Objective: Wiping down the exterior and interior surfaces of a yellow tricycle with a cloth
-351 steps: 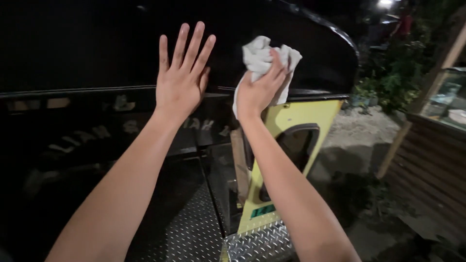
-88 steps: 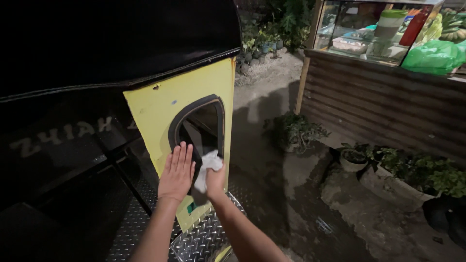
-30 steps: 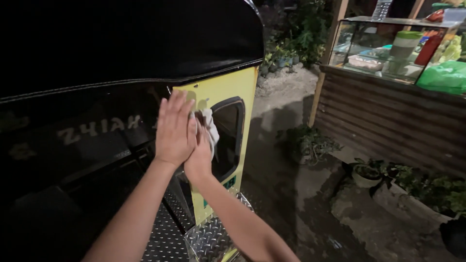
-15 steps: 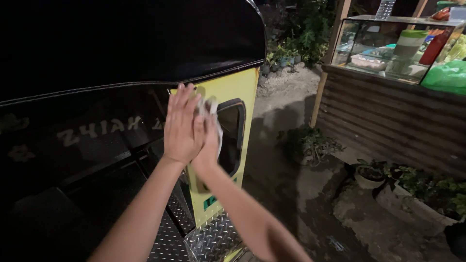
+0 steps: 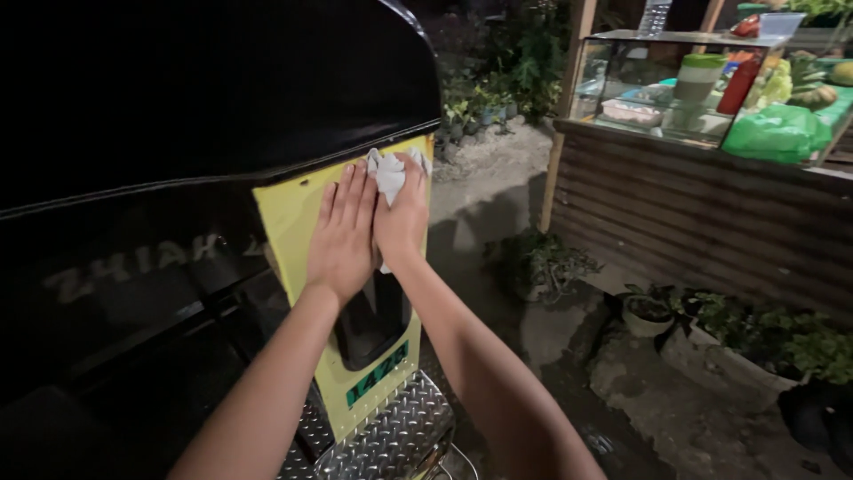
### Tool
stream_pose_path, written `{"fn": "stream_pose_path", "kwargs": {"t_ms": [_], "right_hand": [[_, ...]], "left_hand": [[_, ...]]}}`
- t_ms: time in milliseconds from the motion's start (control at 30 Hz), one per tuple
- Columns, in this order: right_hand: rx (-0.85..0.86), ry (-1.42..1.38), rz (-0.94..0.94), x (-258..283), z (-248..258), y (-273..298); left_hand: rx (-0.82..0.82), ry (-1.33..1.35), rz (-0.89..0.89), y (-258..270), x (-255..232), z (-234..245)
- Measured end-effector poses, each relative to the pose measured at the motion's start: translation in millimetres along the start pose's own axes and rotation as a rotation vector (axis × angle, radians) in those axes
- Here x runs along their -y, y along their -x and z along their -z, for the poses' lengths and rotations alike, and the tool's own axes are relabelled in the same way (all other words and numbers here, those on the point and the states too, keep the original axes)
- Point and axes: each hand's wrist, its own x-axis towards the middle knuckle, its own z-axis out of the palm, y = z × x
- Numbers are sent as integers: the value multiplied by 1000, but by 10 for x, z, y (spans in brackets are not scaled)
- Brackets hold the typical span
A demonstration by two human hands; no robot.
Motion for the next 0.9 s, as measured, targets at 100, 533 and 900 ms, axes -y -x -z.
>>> {"fn": "stream_pose_path", "kwargs": {"t_ms": [100,533,900], "right_hand": [[21,-56,-103,-57,53,-34],[-142,-295,-141,-657,-86,-446],[18,-309,-595,-913,99,-382]], "left_hand": [[94,-17,23,-102,9,-186],[222,-323,-14,-268,100,-518],[150,-601,-63,-282,76,-493]]}}
